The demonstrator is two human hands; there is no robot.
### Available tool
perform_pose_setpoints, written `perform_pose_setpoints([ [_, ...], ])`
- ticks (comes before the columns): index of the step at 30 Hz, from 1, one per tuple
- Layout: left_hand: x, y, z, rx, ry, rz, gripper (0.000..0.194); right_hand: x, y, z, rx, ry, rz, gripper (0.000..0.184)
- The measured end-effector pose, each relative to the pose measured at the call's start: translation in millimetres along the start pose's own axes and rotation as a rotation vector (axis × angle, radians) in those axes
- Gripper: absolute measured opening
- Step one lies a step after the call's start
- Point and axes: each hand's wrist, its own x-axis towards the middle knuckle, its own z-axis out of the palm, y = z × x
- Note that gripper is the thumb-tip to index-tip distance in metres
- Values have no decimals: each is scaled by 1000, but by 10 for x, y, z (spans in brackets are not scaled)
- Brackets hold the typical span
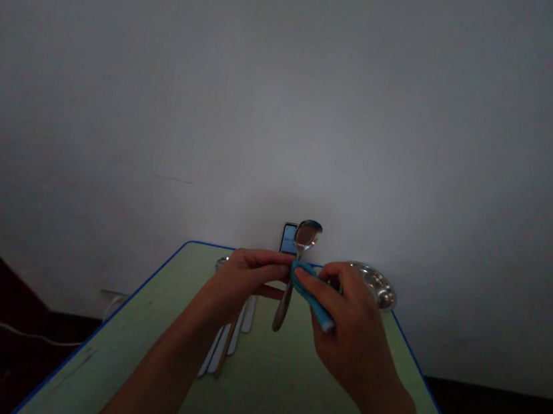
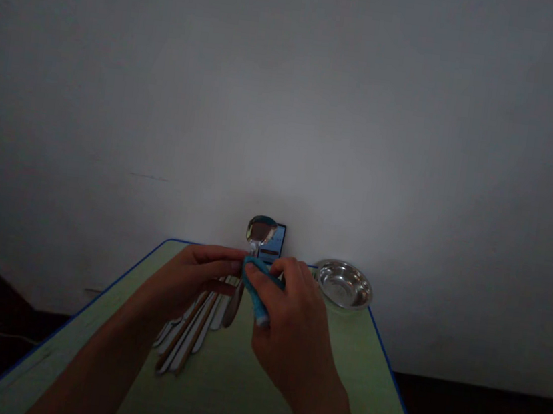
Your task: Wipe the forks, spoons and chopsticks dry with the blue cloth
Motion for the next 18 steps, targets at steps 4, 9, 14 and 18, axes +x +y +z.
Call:
perform_pose_setpoints([
  [4,3,13,-3,-19,-14,-1,18,2,-11,-11,6,-14,3,54],
  [9,3,22,1,-47,-1,-4,18,6,-18,-19,10,-43,3,55],
  [14,9,29,7,-51,24,-2,16,10,-16,-20,11,-68,-5,56],
  [18,11,45,19,-36,30,6,17,7,-24,-33,17,-88,-19,56],
])
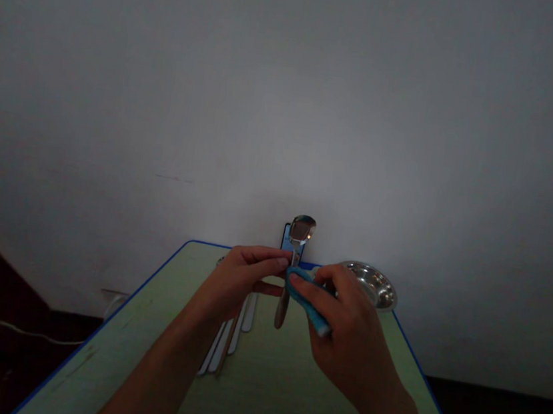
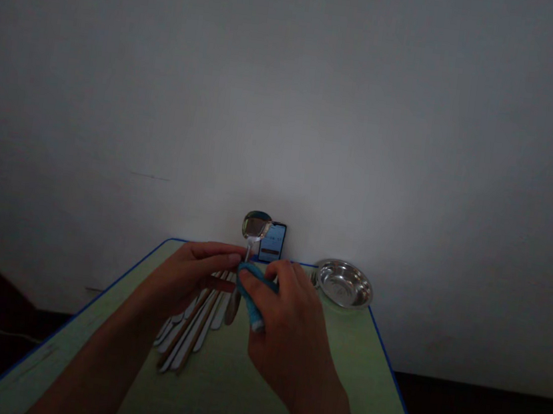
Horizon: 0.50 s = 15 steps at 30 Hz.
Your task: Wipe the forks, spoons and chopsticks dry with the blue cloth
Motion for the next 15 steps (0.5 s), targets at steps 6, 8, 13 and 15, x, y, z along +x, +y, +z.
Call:
perform_pose_setpoints([
  [6,7,14,8,14,14,-1,18,4,-16,-15,-5,-36,0,56],
  [8,14,10,9,3,13,6,16,6,-16,-16,-12,-48,-3,56],
  [13,29,-2,10,-4,24,-4,15,10,-17,-12,-15,-82,-3,58],
  [15,33,-3,8,-11,23,3,15,10,-18,-11,-12,-93,-5,58],
])
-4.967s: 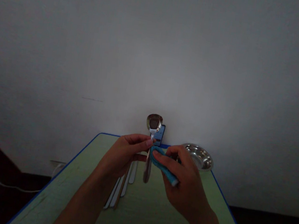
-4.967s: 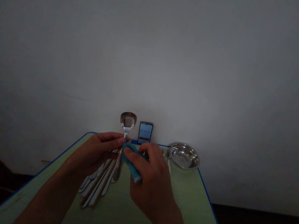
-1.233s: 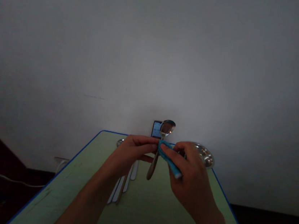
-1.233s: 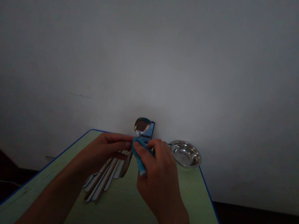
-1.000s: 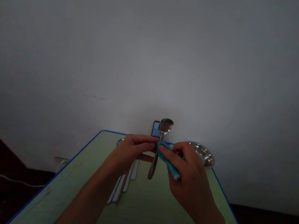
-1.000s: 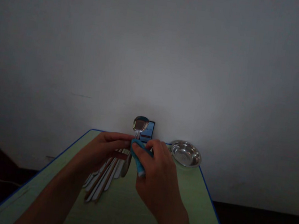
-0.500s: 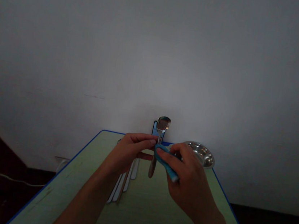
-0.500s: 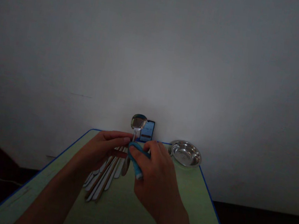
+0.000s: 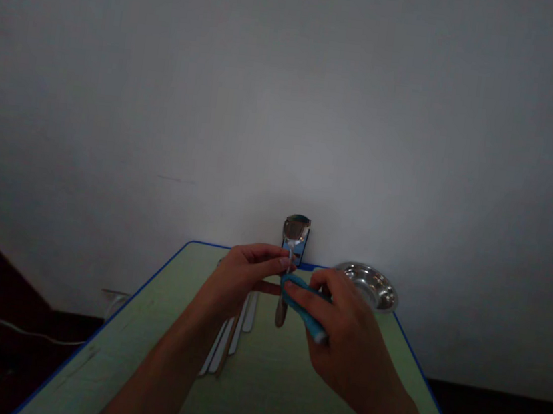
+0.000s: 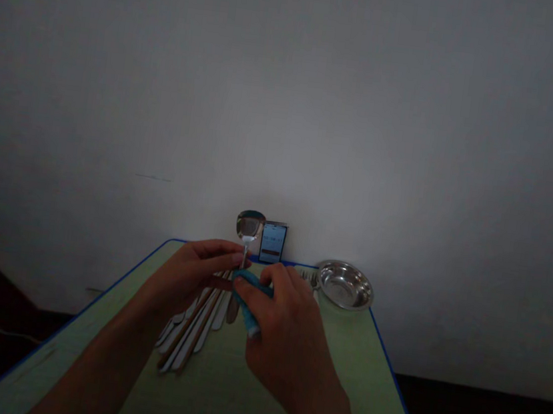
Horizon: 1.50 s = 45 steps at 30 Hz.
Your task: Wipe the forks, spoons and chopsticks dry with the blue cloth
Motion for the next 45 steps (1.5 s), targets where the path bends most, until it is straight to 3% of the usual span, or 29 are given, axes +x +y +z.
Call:
perform_pose_setpoints([
  [11,18,13,-2,19,49,54,15,-11,-23,-10,17,-58,-12,58],
  [18,58,-3,-16,47,90,68,19,-15,-22,-16,24,-104,-30,48],
  [33,91,-19,-58,62,76,121,20,-29,-11,-4,75,-186,-24,57],
  [45,84,-8,-47,18,57,129,15,-41,-10,-15,73,-224,-26,52],
])
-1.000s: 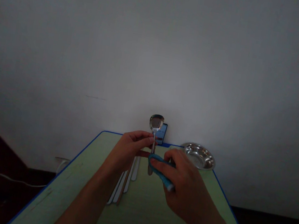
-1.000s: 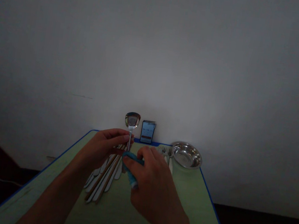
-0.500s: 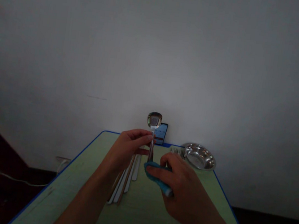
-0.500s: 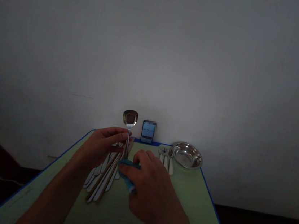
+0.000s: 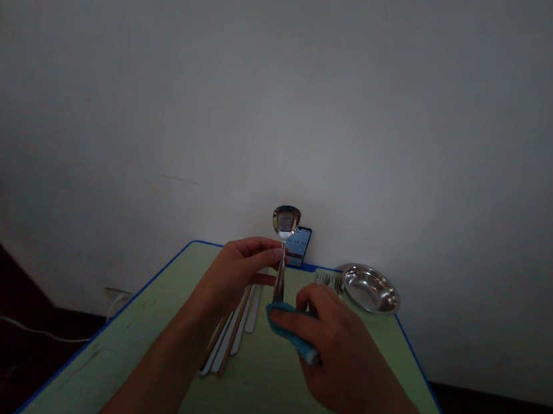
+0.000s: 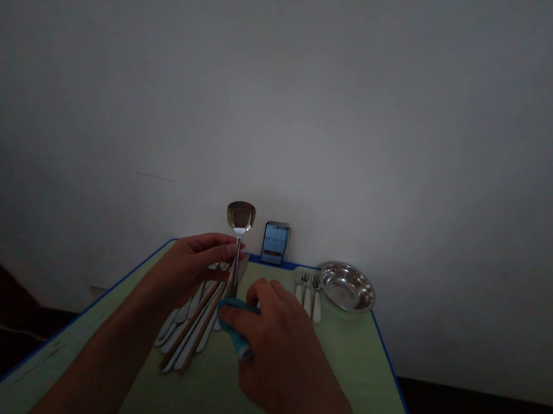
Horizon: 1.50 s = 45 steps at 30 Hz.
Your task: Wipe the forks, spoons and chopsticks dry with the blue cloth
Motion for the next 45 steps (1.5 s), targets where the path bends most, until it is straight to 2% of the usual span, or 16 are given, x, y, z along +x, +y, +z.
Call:
perform_pose_setpoints([
  [11,6,0,2,-16,-17,3,14,10,-12,-8,2,-36,-2,43],
  [22,-7,33,33,-37,-11,11,12,24,-5,-11,-6,-66,1,49],
  [27,-5,42,50,-40,-8,8,12,23,-5,-11,-25,-59,-4,44],
  [33,14,9,54,-59,-43,20,10,5,-18,-21,-13,-72,-17,47],
  [45,29,-19,61,-122,-23,-6,18,13,-13,-28,-23,-68,-24,46],
])
